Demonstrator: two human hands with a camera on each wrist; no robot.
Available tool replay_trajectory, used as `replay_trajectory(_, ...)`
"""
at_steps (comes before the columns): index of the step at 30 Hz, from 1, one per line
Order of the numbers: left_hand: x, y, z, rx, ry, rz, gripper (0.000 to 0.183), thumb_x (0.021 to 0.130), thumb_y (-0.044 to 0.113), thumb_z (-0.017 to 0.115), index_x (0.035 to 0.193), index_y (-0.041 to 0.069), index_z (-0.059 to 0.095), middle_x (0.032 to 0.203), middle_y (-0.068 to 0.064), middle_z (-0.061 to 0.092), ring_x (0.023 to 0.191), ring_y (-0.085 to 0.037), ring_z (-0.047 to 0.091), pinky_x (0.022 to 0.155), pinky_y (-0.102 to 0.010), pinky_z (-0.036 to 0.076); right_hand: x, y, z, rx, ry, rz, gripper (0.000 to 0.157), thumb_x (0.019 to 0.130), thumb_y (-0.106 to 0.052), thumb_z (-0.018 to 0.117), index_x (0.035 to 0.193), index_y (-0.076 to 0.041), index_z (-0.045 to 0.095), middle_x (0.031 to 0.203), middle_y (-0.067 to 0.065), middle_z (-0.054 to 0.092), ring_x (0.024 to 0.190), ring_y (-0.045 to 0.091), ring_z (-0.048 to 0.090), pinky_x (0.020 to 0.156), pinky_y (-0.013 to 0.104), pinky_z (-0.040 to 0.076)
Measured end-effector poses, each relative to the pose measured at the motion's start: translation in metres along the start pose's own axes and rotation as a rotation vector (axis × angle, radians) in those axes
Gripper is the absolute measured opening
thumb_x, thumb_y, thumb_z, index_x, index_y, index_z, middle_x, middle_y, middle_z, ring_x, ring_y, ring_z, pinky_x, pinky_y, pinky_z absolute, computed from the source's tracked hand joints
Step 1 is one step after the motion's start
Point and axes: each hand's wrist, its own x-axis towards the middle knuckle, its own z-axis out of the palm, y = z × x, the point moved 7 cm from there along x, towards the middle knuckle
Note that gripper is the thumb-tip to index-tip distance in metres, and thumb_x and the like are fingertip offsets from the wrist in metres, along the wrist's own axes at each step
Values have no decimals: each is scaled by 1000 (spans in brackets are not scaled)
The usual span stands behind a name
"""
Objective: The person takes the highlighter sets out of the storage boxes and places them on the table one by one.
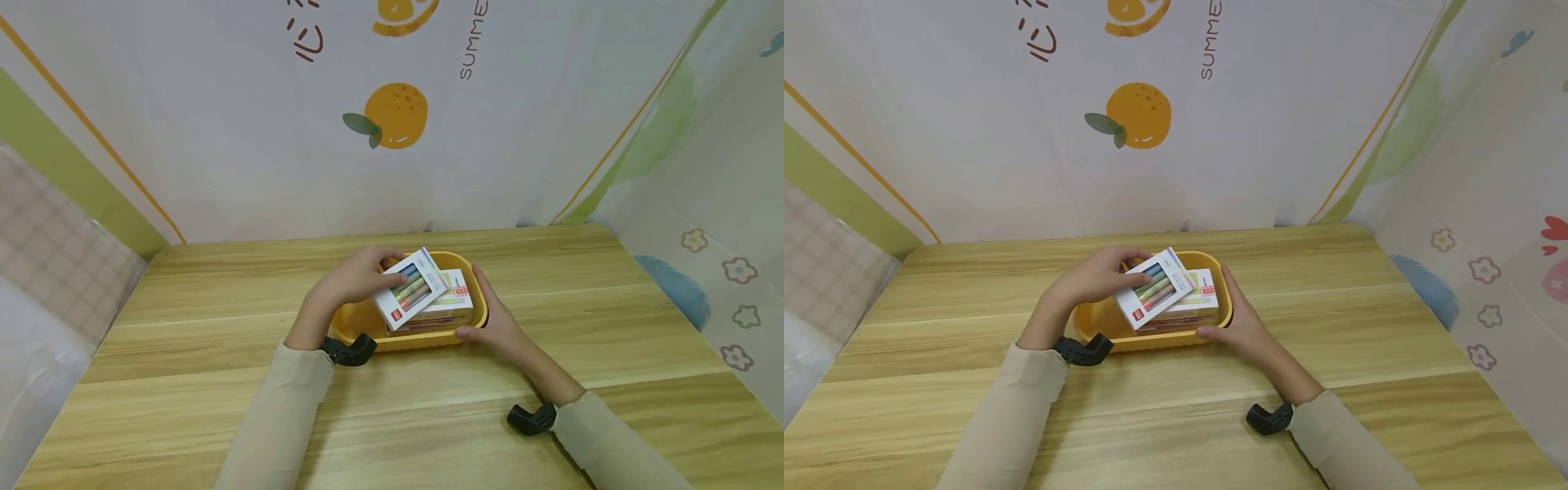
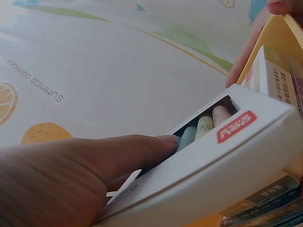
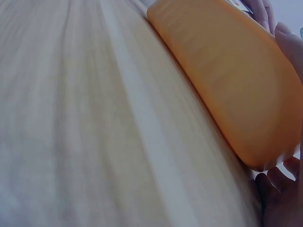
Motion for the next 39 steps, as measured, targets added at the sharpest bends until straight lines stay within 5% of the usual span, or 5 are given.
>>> replay_trajectory(21, -8, 11, -2, -54, -33, 55, 35, 101, 19, 59, 133, 4, 60, 109, -13, 66, 84, -17, 65, 71, -25, 55, 0, -1, 0, 5, -5, 6, 127, 76, -43, 88, 164, -26, -2, 169, 13, 17, 151, 36, 29, 120, 59, 26)
replay_trajectory(39, -19, 3, -15, -71, 32, -4, 35, 102, 21, 59, 134, 5, 59, 109, -13, 63, 85, -19, 64, 71, -26, 55, 0, 1, 0, -4, 1, 9, 126, 76, -41, 88, 164, -28, -1, 170, 13, 16, 151, 38, 29, 121, 60, 26)
